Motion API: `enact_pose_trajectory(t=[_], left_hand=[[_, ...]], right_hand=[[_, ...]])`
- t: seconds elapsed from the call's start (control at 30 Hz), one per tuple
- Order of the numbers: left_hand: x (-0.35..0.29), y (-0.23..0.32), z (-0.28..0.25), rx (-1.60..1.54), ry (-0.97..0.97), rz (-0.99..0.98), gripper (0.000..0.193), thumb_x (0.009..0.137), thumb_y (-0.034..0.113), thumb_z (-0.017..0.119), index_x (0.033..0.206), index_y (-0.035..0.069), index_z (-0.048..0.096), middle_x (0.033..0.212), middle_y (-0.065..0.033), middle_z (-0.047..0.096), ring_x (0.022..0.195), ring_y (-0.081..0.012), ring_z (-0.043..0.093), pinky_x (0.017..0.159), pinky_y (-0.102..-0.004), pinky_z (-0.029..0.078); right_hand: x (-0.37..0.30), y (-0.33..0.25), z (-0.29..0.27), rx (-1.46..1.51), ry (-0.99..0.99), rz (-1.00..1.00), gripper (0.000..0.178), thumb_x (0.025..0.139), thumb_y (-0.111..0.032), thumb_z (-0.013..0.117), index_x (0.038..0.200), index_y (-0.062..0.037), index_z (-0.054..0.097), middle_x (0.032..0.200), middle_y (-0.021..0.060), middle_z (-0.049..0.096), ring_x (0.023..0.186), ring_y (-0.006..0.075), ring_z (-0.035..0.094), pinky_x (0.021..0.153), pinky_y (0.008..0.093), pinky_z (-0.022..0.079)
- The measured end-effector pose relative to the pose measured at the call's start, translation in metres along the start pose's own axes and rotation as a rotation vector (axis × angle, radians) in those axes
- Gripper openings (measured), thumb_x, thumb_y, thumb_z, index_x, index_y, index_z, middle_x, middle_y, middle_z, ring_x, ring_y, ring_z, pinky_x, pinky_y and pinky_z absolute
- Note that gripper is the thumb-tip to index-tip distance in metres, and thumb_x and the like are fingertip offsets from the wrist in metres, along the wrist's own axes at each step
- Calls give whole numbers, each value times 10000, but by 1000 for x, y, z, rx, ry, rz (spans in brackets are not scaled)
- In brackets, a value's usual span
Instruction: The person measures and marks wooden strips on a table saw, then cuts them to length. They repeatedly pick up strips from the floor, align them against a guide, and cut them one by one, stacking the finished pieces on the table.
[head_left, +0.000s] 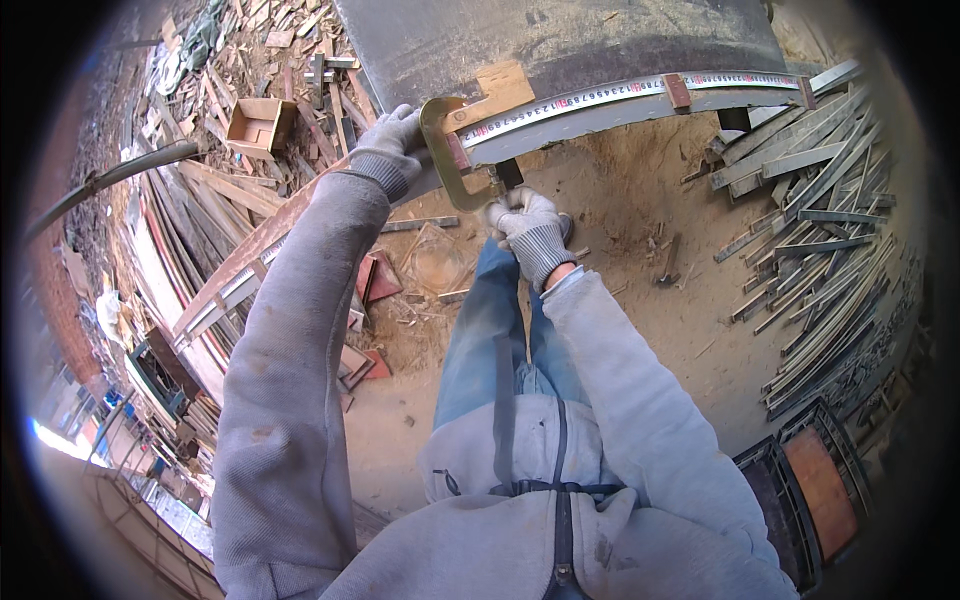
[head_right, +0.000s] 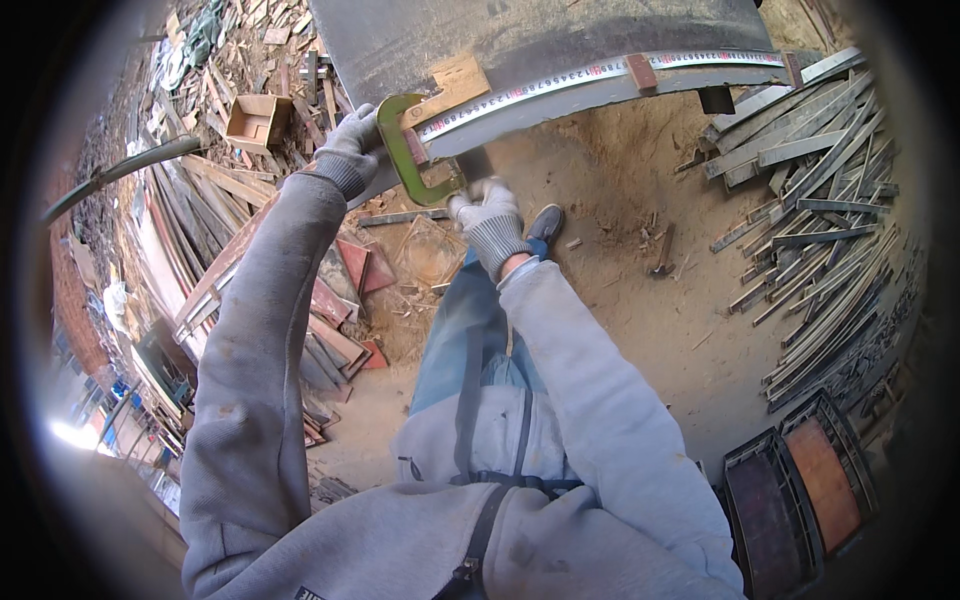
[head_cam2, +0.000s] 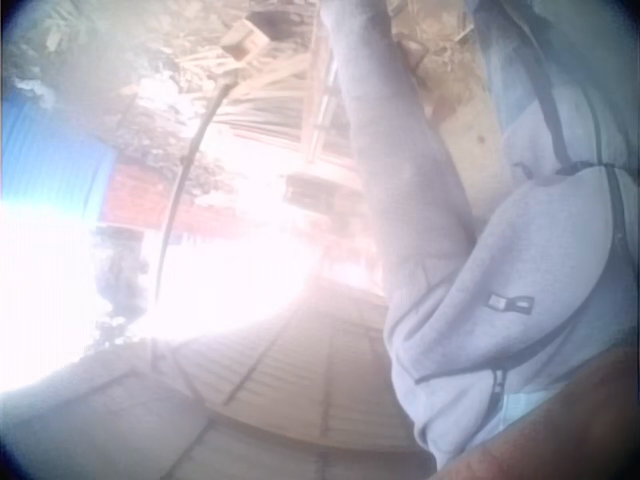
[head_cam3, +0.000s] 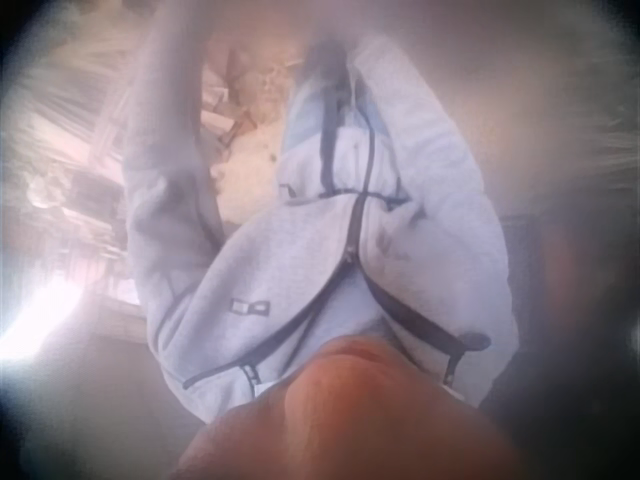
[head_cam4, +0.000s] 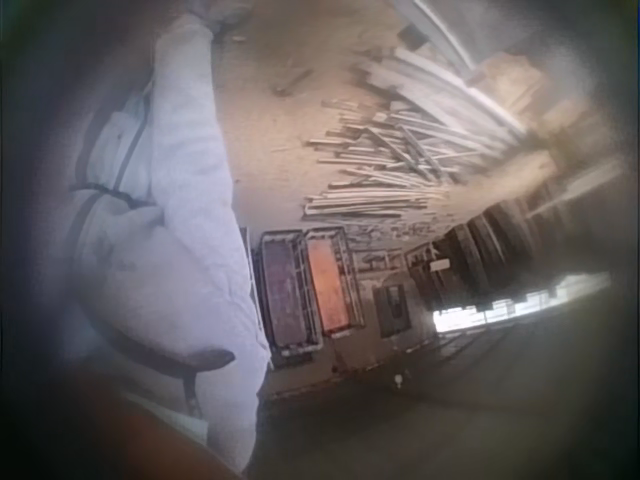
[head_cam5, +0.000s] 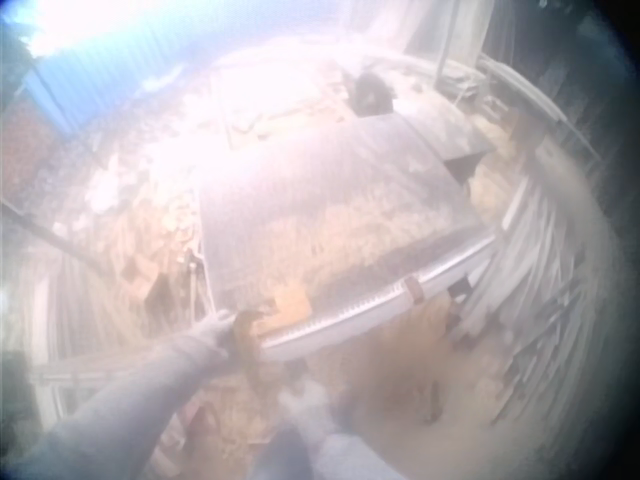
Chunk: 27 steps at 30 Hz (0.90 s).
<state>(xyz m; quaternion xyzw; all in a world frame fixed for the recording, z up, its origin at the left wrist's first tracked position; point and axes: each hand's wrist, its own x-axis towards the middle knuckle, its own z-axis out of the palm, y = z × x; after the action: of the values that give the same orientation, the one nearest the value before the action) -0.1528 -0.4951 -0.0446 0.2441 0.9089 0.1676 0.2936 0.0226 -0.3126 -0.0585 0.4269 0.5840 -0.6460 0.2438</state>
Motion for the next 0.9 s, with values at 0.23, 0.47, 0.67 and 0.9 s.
enact_pose_trajectory(t=[0.23,0.47,0.67,0.9], left_hand=[[-2,18,-9,66,-32,-34,675,874,80,752,1473,306,537,1328,-102,575,1288,-361,553,1147,-446,462],[1,29,-15,129,-79,4,832,842,-7,733,1565,312,473,1281,-107,575,1257,-357,572,1130,-411,471],[9,17,-19,56,-139,35,792,820,164,737,1547,340,476,1479,-97,545,1315,-359,551,1189,-446,443],[7,34,-3,45,83,95,617,986,555,616,1478,184,576,1329,-161,624,1252,-395,565,1088,-473,456]], right_hand=[[5,-8,-28,-108,-316,-88,195,1087,-223,572,1098,-40,638,780,33,662,561,67,564,513,241,478],[26,-4,-47,47,-551,66,298,1106,-305,565,1111,-9,601,828,59,697,593,81,600,527,251,491],[38,7,-44,-17,-527,21,318,1108,-321,554,1143,-10,605,842,74,718,599,89,618,523,257,506],[31,2,-45,27,-494,16,313,1087,-317,594,1159,-16,641,864,89,729,703,145,686,620,285,561]])
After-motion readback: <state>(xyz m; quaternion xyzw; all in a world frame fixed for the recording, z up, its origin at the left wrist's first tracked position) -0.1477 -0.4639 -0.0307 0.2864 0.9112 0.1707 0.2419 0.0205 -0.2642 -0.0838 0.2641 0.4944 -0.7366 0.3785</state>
